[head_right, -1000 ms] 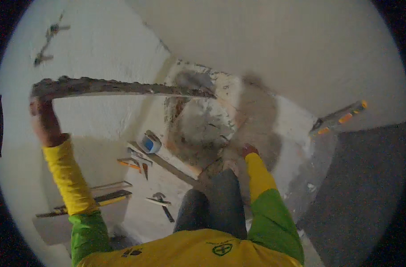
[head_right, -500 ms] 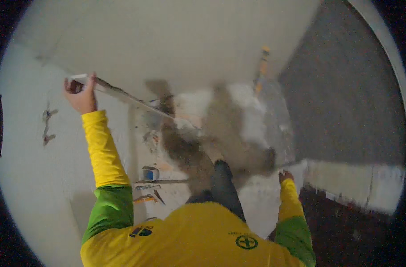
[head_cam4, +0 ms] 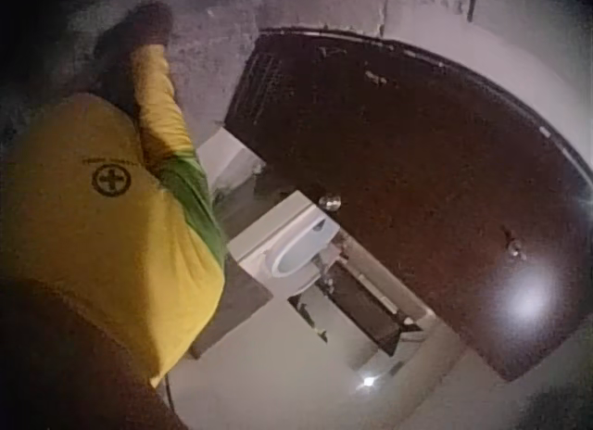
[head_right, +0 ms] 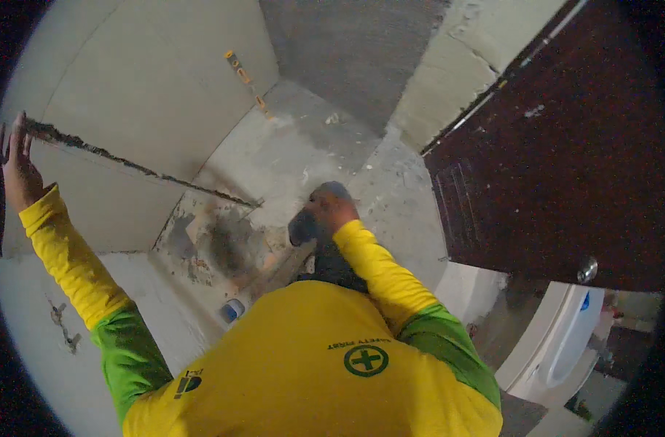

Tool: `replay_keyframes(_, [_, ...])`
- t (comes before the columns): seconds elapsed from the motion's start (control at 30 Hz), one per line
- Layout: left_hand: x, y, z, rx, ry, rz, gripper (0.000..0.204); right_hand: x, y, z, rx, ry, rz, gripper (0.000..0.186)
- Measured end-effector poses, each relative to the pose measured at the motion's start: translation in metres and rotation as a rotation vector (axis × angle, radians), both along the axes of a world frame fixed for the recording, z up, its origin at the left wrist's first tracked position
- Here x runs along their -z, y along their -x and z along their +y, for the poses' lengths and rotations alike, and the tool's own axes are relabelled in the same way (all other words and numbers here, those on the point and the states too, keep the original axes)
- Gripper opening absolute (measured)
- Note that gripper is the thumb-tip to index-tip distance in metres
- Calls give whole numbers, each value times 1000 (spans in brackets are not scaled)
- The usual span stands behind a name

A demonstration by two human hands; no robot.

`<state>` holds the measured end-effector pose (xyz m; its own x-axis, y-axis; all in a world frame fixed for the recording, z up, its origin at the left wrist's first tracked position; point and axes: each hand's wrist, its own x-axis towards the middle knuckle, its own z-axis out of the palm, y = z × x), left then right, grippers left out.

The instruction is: The person holds a narrow tile piece and applies mortar along its back surface using a trowel.

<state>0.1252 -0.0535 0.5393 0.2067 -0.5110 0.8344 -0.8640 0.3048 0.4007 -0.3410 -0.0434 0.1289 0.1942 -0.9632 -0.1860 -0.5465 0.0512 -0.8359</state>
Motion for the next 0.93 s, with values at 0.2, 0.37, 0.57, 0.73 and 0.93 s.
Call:
replay_keyframes(0.2, [-11, 132, -34, 136, 3, -207, 44, -1, -13, 13, -150, -2, 78, 49])
replay_keyframes(0.37, [-6, 240, -87, 706, 67, -14, 43, 22, 30, -12, 105, 86, 234, 48])
replay_keyframes(0.57, [4, 416, -123, 874, 50, 336, 55, 47, 130, -54, 541, 260, 158, 30])
replay_keyframes(0.73, [-2, 553, -146, 751, 49, 553, 76, 74, 201, -96, 639, 347, 83, 19])
replay_keyframes(0.93, [-1, 647, -188, 659, -30, 566, 82, 85, 251, -125, 674, 261, 12, 17])
